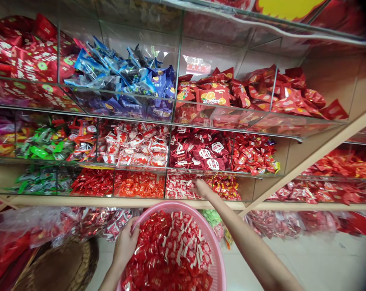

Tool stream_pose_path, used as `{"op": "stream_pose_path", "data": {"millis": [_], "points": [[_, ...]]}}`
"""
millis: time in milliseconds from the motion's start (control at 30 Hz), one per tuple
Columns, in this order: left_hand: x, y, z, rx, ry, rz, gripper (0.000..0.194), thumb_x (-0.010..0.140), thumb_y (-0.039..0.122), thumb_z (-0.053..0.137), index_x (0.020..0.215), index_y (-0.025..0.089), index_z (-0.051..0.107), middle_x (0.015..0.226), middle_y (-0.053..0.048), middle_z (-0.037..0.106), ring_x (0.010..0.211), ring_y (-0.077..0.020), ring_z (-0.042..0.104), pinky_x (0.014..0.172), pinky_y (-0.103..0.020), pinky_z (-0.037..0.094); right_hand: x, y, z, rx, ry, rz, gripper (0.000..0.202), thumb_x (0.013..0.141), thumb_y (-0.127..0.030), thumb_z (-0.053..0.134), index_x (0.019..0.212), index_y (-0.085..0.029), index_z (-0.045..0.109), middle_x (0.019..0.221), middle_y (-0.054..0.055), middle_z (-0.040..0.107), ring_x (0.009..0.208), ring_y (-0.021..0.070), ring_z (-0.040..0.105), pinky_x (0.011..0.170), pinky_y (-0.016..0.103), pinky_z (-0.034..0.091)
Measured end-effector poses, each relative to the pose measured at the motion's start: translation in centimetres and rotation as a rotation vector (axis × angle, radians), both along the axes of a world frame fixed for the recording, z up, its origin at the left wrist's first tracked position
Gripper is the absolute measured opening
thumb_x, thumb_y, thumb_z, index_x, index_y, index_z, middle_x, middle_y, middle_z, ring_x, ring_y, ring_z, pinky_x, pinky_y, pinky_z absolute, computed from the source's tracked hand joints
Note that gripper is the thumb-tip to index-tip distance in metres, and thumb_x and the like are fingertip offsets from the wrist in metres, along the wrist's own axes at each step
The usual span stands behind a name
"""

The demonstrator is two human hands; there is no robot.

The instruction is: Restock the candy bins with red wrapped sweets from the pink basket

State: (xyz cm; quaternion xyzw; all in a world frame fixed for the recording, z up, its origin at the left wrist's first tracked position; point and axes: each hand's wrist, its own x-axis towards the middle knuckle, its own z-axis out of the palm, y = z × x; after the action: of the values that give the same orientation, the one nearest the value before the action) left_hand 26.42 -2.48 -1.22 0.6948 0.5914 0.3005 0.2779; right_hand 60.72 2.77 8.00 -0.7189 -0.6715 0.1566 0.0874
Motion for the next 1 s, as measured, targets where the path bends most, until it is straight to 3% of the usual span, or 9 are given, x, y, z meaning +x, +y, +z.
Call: {"op": "stream_pose_path", "data": {"millis": [167, 367, 567, 667, 833, 1000], "points": [[0.0, 0.0, 0.1, -0.012, 0.011, -0.006, 0.031, 0.08, 0.038, 0.037, 0.103, 0.022, 0.051, 0.093, -0.004, 0.066, 0.071, -0.015, 0.062, 0.065, -0.025, 0.046, -3.3, -3.9, 0.0, -0.054, 0.158, 0.089, 0.009, 0.071, -0.022, 0.055, 0.073, -0.014, 0.05, 0.071, 0.003, 0.052, 0.059, 0.0102, 0.045, 0.049, 0.02, 0.032], [0.0, -0.1, 0.4, 0.008, 0.014, -0.002, 0.03, 0.08, 0.037, 0.039, 0.101, 0.022, 0.052, 0.093, -0.003, 0.067, 0.072, -0.0149, 0.062, 0.066, -0.024, 0.046, -5.3, -5.7, -0.5, 0.142, 0.068, 0.048, 0.014, 0.068, -0.002, 0.04, 0.073, -0.014, 0.044, 0.073, 0.004, 0.048, 0.057, 0.0086, 0.04, 0.048, 0.02, 0.03], [0.1, -0.1, 0.7, -0.021, 0.018, -0.002, 0.03, 0.08, 0.038, 0.037, 0.102, 0.022, 0.051, 0.092, -0.003, 0.067, 0.071, -0.0148, 0.062, 0.065, -0.024, 0.046, -5.3, -6.7, -0.3, 0.156, 0.265, 0.084, 0.011, 0.072, -0.015, 0.046, 0.081, -0.016, 0.039, 0.065, -0.002, 0.043, 0.055, 0.009, 0.038, 0.046, 0.02, 0.028], [0.1, -0.1, 0.5, -0.014, 0.019, -0.004, 0.031, 0.081, 0.039, 0.037, 0.103, 0.022, 0.05, 0.093, -0.003, 0.066, 0.072, -0.015, 0.062, 0.066, -0.025, 0.046, -5.8, -8.0, -1.2, 0.152, 0.274, 0.141, 0.02, 0.071, -0.017, 0.047, 0.088, -0.017, 0.038, 0.067, -0.002, 0.045, 0.058, 0.0105, 0.04, 0.049, 0.021, 0.03], [0.1, -0.1, 0.3, -0.024, 0.028, -0.013, 0.032, 0.081, 0.04, 0.036, 0.103, 0.022, 0.05, 0.093, -0.004, 0.066, 0.067, -0.0148, 0.061, 0.065, -0.026, 0.046, -6.8, -9.4, -4.3, 0.047, 0.143, 0.262, 0.017, 0.067, -0.007, 0.047, 0.079, -0.017, 0.043, 0.08, 0.004, 0.052, 0.071, 0.0141, 0.047, 0.061, 0.024, 0.038], [0.1, -0.2, 0.5, -0.018, 0.032, -0.003, 0.032, 0.081, 0.04, 0.036, 0.104, 0.022, 0.05, 0.093, -0.004, 0.066, 0.065, -0.0144, 0.061, 0.063, -0.025, 0.046, -7.3, -10.0, -6.1, 0.05, 0.096, 0.278, 0.017, 0.071, -0.013, 0.054, 0.086, -0.016, 0.048, 0.093, 0.008, 0.055, 0.082, 0.017, 0.05, 0.071, 0.028, 0.042]]}}
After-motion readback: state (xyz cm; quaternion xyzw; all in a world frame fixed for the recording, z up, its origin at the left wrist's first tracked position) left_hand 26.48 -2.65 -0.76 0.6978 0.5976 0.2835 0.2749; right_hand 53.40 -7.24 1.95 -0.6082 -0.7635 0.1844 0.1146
